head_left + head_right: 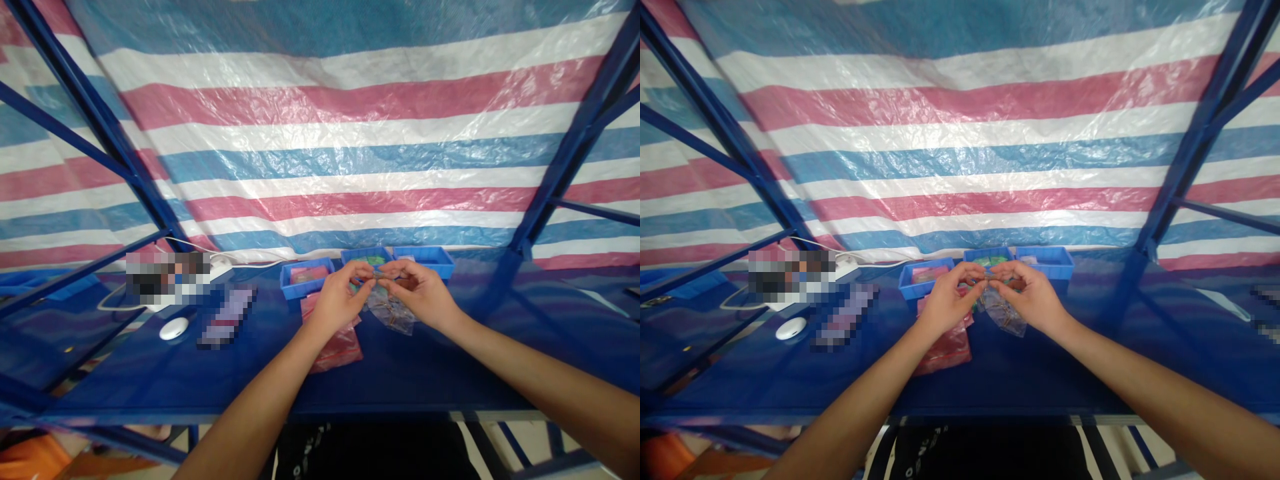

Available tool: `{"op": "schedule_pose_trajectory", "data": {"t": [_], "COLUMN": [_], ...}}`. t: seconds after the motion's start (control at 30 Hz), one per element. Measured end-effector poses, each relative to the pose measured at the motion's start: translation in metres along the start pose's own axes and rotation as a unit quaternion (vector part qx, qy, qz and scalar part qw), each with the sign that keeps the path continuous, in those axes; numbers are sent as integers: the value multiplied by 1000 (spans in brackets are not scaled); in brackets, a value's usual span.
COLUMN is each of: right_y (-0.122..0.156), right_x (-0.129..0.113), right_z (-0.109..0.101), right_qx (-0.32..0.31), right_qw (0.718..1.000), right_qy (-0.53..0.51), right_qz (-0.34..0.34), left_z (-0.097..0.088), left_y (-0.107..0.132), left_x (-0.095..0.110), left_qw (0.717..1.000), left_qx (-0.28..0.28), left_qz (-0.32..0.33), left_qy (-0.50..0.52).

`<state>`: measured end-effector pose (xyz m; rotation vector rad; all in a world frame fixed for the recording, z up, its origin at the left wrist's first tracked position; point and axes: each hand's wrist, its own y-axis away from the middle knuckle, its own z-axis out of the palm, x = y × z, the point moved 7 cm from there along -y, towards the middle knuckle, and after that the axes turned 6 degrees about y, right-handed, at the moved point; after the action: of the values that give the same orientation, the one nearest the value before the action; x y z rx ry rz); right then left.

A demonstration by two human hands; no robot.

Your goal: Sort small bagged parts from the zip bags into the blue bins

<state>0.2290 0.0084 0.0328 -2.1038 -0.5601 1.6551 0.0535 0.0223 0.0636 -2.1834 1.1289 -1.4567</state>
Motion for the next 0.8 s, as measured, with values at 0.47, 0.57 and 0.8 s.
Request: {"op": "schedule_pose_trajectory", "data": {"t": [0.47, 0.57, 0.8], "right_y": [1, 1, 1], "right_x": [-4, -3, 1], "right_z": [2, 3, 4], "right_qx": [-17, -32, -40], "right_qw": [997, 998, 999], "right_qy": [75, 55, 25], "right_qz": [-1, 2, 13], "left_z": [4, 2, -3], "left_y": [2, 0, -2], "left_x": [7, 7, 11], "left_qw": [999, 999, 1000], "left_qx": [-21, -15, -19], "left_qz": [41, 31, 20], "left_qy": [-14, -6, -7]}}
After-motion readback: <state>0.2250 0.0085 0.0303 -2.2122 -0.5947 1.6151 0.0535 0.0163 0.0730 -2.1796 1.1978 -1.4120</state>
